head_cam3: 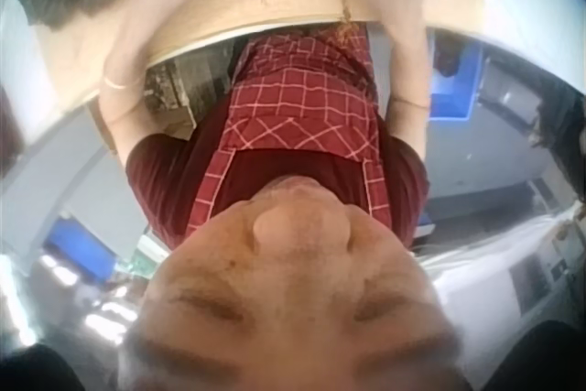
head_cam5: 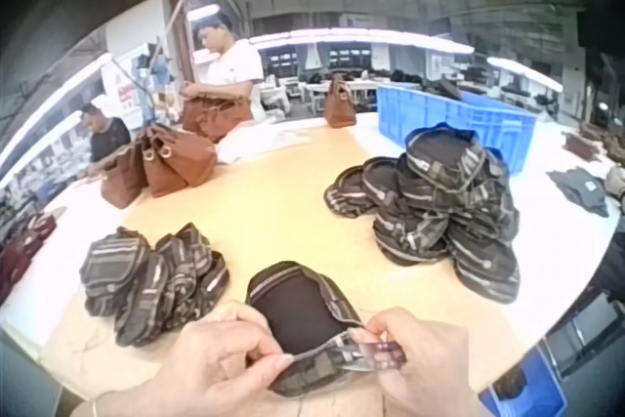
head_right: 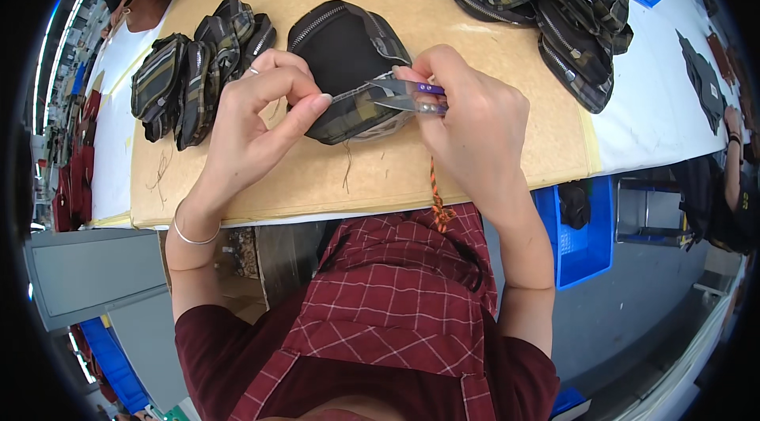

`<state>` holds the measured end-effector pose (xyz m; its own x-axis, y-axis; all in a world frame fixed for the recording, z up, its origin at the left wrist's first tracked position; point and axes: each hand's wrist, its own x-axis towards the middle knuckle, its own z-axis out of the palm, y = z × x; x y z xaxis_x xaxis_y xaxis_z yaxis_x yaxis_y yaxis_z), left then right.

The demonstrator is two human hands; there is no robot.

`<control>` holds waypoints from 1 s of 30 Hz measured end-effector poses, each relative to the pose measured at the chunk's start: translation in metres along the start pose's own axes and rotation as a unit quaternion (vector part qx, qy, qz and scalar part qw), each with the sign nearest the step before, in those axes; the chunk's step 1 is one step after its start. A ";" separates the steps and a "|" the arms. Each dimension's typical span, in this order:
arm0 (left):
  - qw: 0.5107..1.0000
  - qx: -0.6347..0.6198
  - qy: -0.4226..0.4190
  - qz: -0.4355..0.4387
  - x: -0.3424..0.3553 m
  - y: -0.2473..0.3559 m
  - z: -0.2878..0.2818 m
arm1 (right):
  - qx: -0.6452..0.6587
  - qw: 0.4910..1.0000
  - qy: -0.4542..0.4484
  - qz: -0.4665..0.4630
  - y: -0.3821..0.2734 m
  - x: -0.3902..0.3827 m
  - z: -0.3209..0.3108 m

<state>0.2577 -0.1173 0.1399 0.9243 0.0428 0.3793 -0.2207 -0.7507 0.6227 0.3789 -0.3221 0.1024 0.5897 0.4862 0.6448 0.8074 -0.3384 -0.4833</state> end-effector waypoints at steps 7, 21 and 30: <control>0.979 0.135 0.055 0.140 0.000 0.000 0.014 | 0.014 0.998 -0.028 0.050 -0.003 -0.003 -0.004; 0.904 0.354 0.090 0.221 -0.031 0.025 0.039 | -0.037 0.998 -0.014 -0.039 -0.016 -0.065 -0.001; 0.968 0.195 0.106 0.119 -0.032 0.021 0.036 | -0.105 0.992 -0.022 -0.070 -0.024 -0.061 -0.004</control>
<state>0.2350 -0.1579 0.1165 0.7686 -0.0585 0.6370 -0.2465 -0.9460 0.2106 0.3238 -0.3464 0.0770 0.4740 0.5737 0.6680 0.8699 -0.4225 -0.2544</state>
